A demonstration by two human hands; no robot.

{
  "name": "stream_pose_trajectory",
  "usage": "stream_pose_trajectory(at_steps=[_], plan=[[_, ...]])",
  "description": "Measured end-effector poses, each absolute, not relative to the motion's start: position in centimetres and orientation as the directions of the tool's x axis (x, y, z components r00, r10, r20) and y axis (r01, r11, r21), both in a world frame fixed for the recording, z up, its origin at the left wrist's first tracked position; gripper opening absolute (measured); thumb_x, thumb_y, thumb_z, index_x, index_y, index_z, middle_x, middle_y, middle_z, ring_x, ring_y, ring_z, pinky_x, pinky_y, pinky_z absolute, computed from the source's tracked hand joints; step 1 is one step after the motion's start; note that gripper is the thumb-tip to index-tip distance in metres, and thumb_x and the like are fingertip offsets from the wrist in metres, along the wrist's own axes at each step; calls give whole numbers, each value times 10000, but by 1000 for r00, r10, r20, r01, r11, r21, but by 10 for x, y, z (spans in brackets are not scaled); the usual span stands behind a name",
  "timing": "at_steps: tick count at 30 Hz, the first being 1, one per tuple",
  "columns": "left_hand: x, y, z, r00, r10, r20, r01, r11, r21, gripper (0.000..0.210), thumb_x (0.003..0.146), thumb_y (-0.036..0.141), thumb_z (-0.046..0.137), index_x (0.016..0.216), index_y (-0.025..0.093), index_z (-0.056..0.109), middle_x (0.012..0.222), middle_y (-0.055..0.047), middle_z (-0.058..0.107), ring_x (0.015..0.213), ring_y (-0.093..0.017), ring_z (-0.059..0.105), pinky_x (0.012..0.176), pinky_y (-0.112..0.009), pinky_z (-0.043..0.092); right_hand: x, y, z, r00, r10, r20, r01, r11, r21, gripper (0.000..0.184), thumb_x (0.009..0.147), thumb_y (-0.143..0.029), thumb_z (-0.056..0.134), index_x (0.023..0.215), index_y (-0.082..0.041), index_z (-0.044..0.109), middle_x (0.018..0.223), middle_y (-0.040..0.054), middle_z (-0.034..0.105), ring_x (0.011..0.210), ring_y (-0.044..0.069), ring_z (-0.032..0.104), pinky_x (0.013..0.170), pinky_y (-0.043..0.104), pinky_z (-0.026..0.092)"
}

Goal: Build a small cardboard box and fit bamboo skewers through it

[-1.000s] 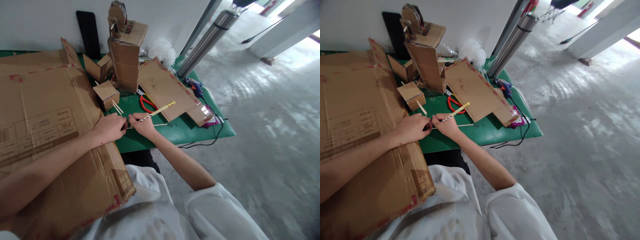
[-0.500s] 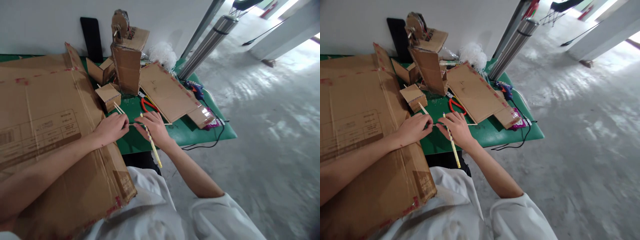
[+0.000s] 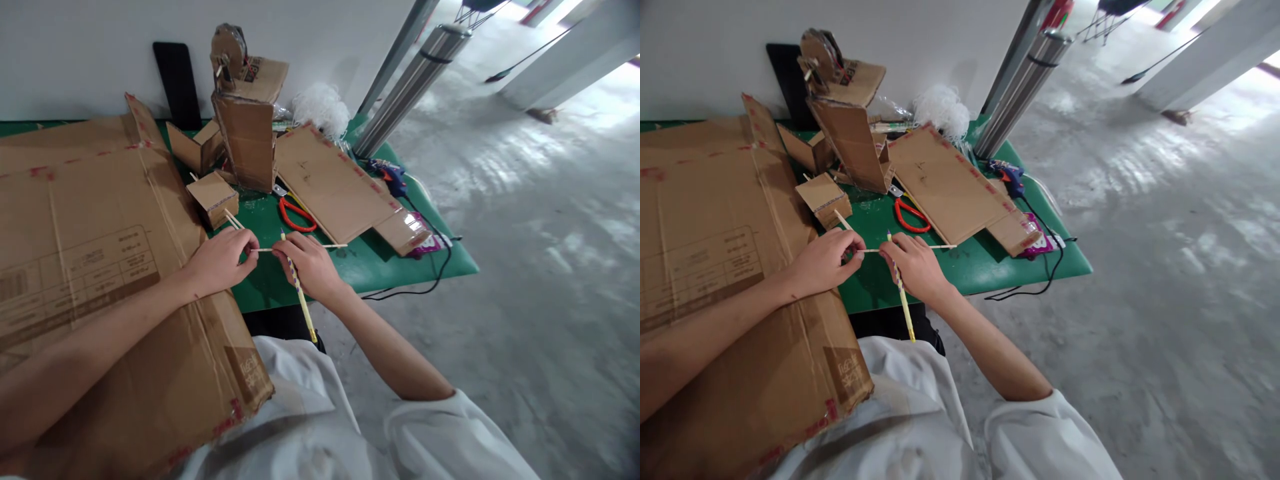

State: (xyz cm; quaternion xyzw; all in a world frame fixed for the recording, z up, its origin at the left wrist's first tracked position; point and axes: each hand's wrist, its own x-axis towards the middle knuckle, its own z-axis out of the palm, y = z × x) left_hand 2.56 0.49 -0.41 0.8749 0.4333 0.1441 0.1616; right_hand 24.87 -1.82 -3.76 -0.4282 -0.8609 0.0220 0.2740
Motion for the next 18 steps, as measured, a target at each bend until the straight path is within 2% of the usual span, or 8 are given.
stream_pose_trajectory(at_steps=[9,18], plan=[[25,5,-7,589,800,114,724,-585,366,88,966,249,484,972,204,559,964,-65,690,1007,-235,617,782,-347,477,248,-17,-38,-450,750,485,703,632,-325,184,1007,-224,486,1030,-187,665,959,105,653,869,208,610,770,320,488],[25,4,-4,599,793,113,715,-593,370,12,937,218,530,941,210,537,959,-48,682,993,-224,609,762,-333,461,249,-18,-43,-455,754,474,719,625,-304,148,934,-109,523,935,-202,639,944,88,629,874,216,591,771,330,463]])
